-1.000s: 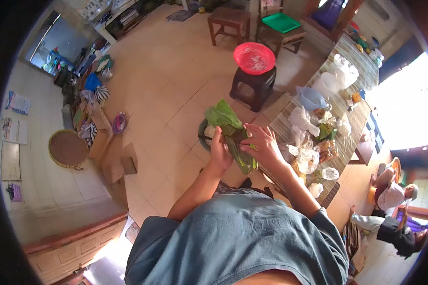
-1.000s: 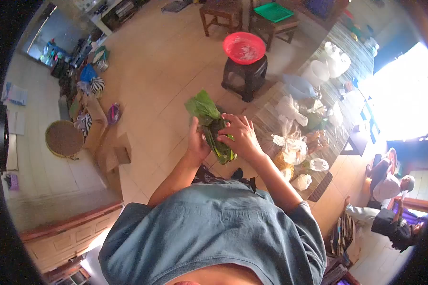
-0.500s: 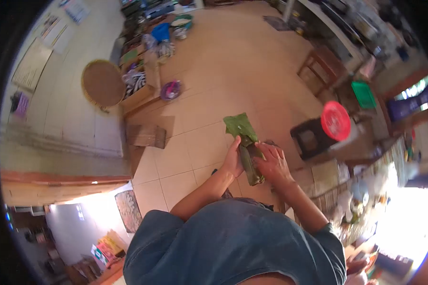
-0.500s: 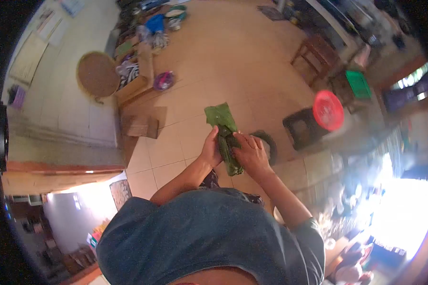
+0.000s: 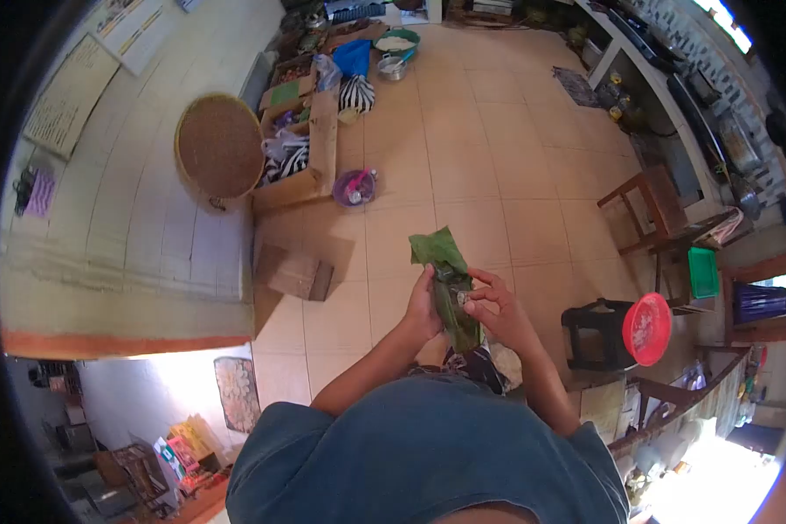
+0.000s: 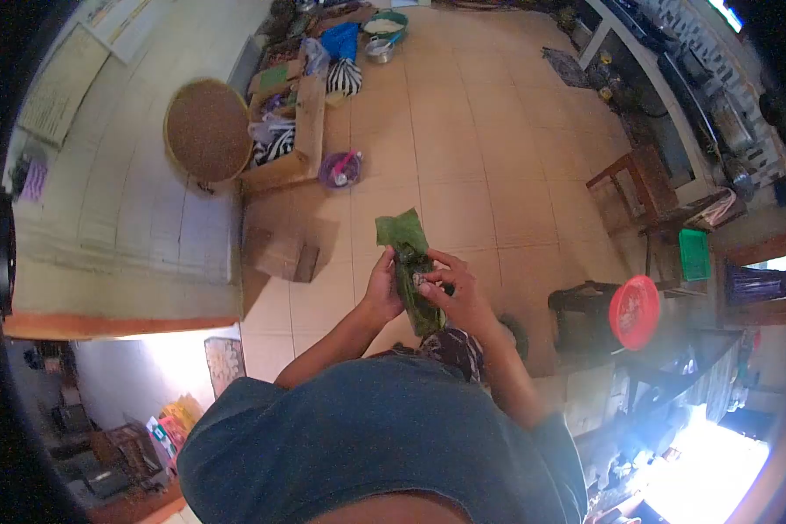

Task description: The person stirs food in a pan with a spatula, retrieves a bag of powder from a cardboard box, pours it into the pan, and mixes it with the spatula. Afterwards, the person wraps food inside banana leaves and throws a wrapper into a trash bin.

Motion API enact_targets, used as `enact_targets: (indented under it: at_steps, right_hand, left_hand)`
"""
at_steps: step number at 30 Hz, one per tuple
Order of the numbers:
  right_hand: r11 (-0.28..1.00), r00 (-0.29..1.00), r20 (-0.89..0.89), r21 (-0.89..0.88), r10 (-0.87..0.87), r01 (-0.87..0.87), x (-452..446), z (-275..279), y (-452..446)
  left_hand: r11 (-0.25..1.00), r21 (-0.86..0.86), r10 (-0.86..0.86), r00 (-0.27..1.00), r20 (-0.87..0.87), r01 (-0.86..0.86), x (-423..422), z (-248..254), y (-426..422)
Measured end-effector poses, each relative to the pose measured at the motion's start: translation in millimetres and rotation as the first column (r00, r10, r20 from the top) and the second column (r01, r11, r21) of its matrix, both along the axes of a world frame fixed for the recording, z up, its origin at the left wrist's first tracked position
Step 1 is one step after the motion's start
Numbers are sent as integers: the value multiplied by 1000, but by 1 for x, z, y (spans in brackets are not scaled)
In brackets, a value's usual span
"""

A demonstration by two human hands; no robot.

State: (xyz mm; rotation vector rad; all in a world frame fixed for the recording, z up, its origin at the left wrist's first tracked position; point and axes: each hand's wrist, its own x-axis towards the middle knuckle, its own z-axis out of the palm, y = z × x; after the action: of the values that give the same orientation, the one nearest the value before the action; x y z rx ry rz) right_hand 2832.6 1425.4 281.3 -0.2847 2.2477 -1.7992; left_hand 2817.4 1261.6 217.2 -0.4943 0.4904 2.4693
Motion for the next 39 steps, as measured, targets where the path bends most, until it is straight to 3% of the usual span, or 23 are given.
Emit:
enact_targets:
  at_steps: [2,4,6,8,9,10,12,15,19,23,26,29,30,33,36,39]
  right_hand:
    - [957,990,118,-288,77,-40,-57,3,7]
    - [879,974,142,-467,177,-92,-114,28,21]
    - [729,936,117,-661,333,-176,-174,70,39]
    - [627,912,-41,-713,408,-313,-236,108,52]
    - [563,870,-38,-749,491,-350,-265,128,61]
    - [480,829,-204,-733,521,-483,-296,158,64]
    - [304,684,-341,-706,644,-639,-357,210,71]
    - [163,504,-455,-604,734,-781,-435,256,72]
    - [-117,411,-653,-608,636,-786,-542,251,49]
    - [-217,405,-693,-625,597,-750,-654,243,30]
    - [-220,410,-722,-604,557,-766,-748,261,21]
    - [-85,330,-888,-374,319,-924,-851,270,10]
    - [-55,409,-803,-476,433,-878,-872,277,26]
    - [167,526,-719,-511,455,-843,-954,276,59]
    - [457,732,-620,-584,283,-671,-1026,251,107]
    - [640,902,-419,-722,-102,-262,-1102,189,164]
  left_hand:
    - [1000,-12,18,999,-35,-19,-50,-5,1]
    - [999,-26,24,996,-82,-26,-111,-9,6]
    - [999,-32,41,993,-111,-44,-172,-9,7]
    - [991,-117,55,995,-78,-64,-234,4,7]
    - [986,-146,56,988,-141,-77,-268,-14,1]
    - [969,-198,100,969,-224,-146,-294,4,4]
    - [968,-168,156,969,-190,-188,-357,13,5]
    - [964,-94,230,956,-183,-249,-429,26,4]
    - [950,-14,303,933,-195,-311,-529,7,-18]
    - [913,-111,384,919,-92,-393,-634,23,-32]
    - [922,-145,344,932,-112,-358,-732,34,-55]
    - [959,-98,248,956,-158,-265,-855,30,-51]
    - [968,-95,213,959,-189,-233,-899,31,-48]
    - [981,-116,123,957,-263,-158,-1014,35,-41]
    - [994,-60,76,967,-244,-93,-1124,57,-4]
    - [996,-8,82,920,-384,-93,-1226,62,31]
